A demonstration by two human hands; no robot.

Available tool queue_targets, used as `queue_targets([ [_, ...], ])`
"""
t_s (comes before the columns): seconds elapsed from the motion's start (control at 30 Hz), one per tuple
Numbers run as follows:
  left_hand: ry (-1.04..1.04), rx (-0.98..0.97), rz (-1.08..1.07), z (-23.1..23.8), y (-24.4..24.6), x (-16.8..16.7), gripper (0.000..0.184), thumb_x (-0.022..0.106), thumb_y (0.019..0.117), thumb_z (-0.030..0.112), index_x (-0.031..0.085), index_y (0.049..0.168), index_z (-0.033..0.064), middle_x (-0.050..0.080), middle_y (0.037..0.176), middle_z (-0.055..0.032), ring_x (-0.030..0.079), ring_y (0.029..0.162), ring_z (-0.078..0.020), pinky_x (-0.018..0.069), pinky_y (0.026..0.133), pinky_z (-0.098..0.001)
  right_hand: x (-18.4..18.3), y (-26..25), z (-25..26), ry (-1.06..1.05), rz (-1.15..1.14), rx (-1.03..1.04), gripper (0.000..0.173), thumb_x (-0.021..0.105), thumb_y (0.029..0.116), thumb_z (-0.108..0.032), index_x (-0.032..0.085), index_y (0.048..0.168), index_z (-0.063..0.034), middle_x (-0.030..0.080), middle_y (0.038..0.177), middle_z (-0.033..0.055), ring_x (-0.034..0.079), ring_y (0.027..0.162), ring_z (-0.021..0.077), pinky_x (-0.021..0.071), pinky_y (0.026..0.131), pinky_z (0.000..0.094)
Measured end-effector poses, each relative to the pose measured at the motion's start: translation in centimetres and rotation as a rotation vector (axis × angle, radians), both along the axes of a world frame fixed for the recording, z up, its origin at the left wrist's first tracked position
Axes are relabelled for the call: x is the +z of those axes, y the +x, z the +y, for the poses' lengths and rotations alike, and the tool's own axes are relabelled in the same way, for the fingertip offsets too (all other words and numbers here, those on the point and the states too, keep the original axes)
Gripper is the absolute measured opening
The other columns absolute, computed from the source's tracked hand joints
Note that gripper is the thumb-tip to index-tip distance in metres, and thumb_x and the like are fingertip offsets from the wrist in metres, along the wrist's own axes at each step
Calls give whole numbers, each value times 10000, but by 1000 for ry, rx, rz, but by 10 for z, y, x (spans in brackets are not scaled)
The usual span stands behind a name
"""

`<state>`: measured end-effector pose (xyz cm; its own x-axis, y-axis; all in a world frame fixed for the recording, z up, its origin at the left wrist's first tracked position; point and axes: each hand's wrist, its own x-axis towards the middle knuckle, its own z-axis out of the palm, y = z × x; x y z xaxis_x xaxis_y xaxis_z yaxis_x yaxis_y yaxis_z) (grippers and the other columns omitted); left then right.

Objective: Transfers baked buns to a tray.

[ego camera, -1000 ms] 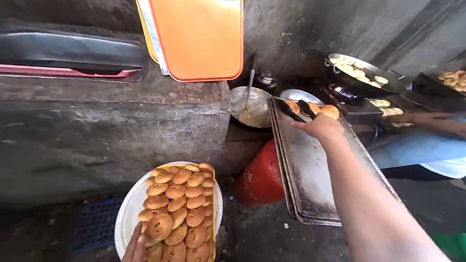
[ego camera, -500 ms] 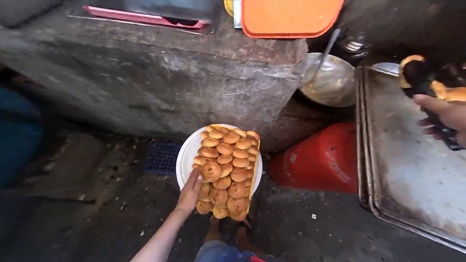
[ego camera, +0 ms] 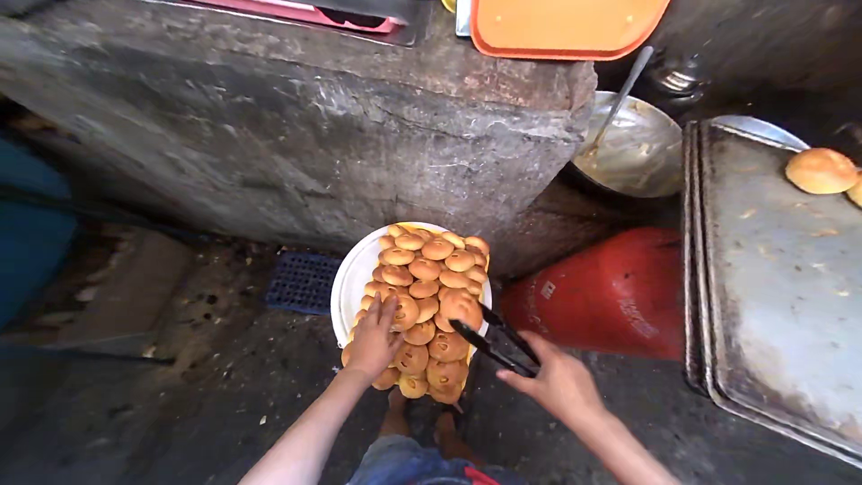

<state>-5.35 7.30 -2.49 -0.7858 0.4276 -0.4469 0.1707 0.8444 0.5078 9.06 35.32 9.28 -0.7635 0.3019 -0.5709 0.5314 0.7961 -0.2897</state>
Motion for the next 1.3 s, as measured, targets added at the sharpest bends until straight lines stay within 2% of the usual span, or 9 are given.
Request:
queue_targets([
  [0.23, -118, -155, 65, 11, -17, -6, 882, 789, 899, 283, 290, 1627, 280, 99, 1702, -216, 270, 1527, -411, 278, 1198, -631, -82, -9, -17, 155, -100, 299, 808, 638, 942, -604, 417, 1573, -150, 583, 1410, 205, 617, 1232, 401, 530, 968, 542],
  [0.5, -115, -306, 100, 14, -33, -6, 737, 754, 889, 80, 463, 1547, 241, 299, 1644, -200, 374, 1466, -424, 370, 1176, -546, -96, -10, -15, 176, -114, 274, 991, 709, 857, -657, 344, 1598, -109, 537, 1451, 210, 570, 1295, 390, 521, 991, 525],
  [0.63, -145, -371, 123, 9, -34, -5, 871, 823, 855, 259, 371, 1599, 271, 179, 1690, -202, 200, 1552, -402, 180, 1233, -626, -79, -1, -12, 129, -58, 264, 1040, 695, 821, -725, 359, 1592, -113, 560, 1431, 208, 599, 1261, 388, 535, 971, 528],
  [0.7, -91, -418, 162, 11, -26, -4, 944, 851, 811, 425, 367, 1602, 244, 170, 1694, -206, 121, 1574, -390, 101, 1235, -657, -71, 12, -9, 89, 238, 205, 1028, 737, 758, -740, 499, 1506, -77, 661, 1271, 209, 686, 1087, 383, 581, 853, 538],
  [0.8, -58, -559, 126, 29, -12, 2, 888, 797, 856, 460, 379, 1599, 212, 181, 1697, -189, 84, 1583, -376, 22, 1237, -666, -38, 11, -3, -55, 847, -21, 980, 776, 708, -711, 612, 1348, 12, 719, 1015, 138, 687, 781, 224, 595, 646, 419],
  [0.87, -123, -645, 60, 48, -6, 6, 812, 728, 932, 402, 343, 1613, 183, 194, 1699, -168, 68, 1590, -349, -32, 1227, -681, 11, -3, 10, -242, 1113, -218, 958, 785, 750, -669, 531, 1406, -19, 685, 1045, 16, 635, 820, 47, 568, 678, 238],
  [1.0, -192, -665, 21, 68, -2, 9, 758, 680, 969, 367, 339, 1605, 137, 355, 1640, -140, 220, 1564, -311, -5, 1249, -638, 124, -21, 69, -552, 1477, -397, 762, 829, 777, -584, 506, 1359, -213, 713, 1062, -97, 692, 828, 62, 607, 698, 244],
  [1.17, -53, -642, 235, 63, -1, -10, 776, 800, 870, 321, 470, 1534, 92, 473, 1558, -179, 368, 1495, -375, 91, 1226, -684, 218, 23, 179, -231, 1444, -450, 796, 679, 859, -695, 415, 1418, -193, 659, 1011, -99, 654, 723, 56, 575, 600, 210],
  [1.3, 46, -643, 276, 56, 2, -12, 832, 815, 860, 340, 442, 1548, 56, 457, 1546, -257, 363, 1478, -459, 115, 1186, -750, 239, 36, 256, 173, 1248, -841, 676, 622, 937, -595, 455, 1425, -158, 629, 977, -54, 584, 650, 17, 520, 564, 223],
])
